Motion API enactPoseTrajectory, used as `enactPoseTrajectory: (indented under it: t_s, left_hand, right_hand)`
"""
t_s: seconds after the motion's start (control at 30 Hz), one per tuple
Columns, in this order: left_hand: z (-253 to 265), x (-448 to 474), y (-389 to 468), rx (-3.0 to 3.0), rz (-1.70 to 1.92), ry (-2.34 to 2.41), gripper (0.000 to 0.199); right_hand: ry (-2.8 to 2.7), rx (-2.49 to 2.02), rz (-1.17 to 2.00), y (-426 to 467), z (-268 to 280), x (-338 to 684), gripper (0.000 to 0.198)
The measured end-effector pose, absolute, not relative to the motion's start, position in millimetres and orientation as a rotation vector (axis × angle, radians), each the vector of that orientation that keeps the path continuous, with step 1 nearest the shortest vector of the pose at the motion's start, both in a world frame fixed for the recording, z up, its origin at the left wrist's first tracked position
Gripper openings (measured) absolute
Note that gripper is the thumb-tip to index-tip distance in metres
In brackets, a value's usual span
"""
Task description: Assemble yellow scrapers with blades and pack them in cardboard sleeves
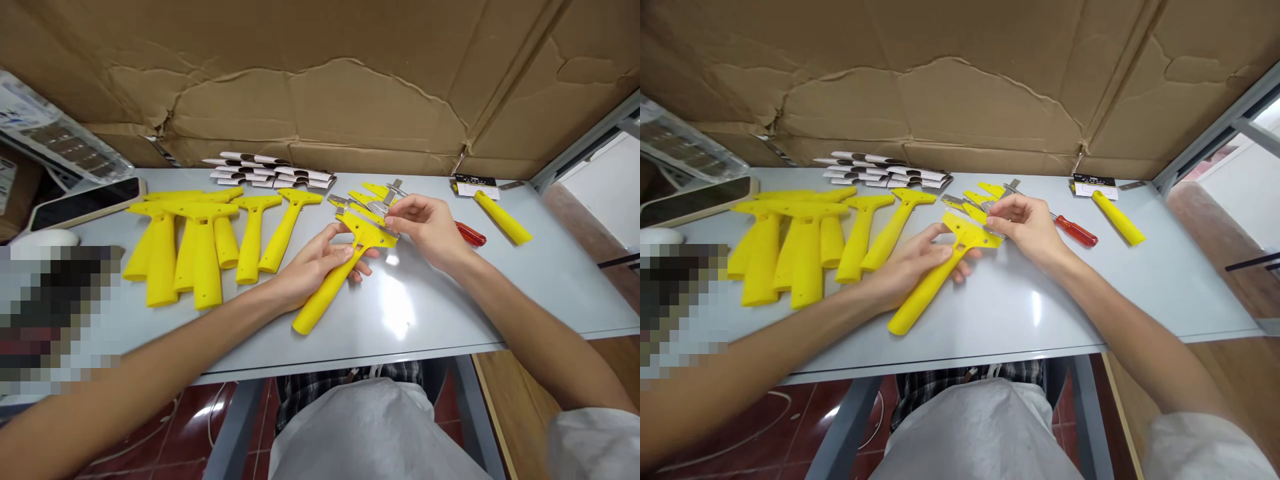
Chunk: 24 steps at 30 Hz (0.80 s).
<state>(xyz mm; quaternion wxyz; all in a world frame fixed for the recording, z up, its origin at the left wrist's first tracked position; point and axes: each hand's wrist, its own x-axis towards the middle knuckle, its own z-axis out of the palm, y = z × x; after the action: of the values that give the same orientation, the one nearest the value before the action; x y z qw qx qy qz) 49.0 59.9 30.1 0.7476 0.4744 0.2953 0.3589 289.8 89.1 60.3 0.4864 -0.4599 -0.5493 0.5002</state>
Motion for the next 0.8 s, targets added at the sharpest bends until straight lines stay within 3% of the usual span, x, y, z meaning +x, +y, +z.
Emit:
enactPoseTrajectory:
  t_s: [0.37, 0.6, 0.8]
  left_hand:
    - [29.3, 57.6, 49.5, 1.172, 0.93, 0.703, 0.036]
    - [27.6, 62.3, 44.9, 1.242, 0.964, 0.745, 0.04]
    - [26.0, 62.7, 45.4, 1.263, 0.957, 0.728, 0.041]
  right_hand:
    - [-1.386, -1.078, 1.193, 94.3, 54.3, 291.9, 0.042]
    - [-1.612, -1.015, 0.958, 83.0, 49.5, 272.6, 0.019]
    - [-1.644, -0.985, 0.891, 76.9, 48.8, 263.8, 0.013]
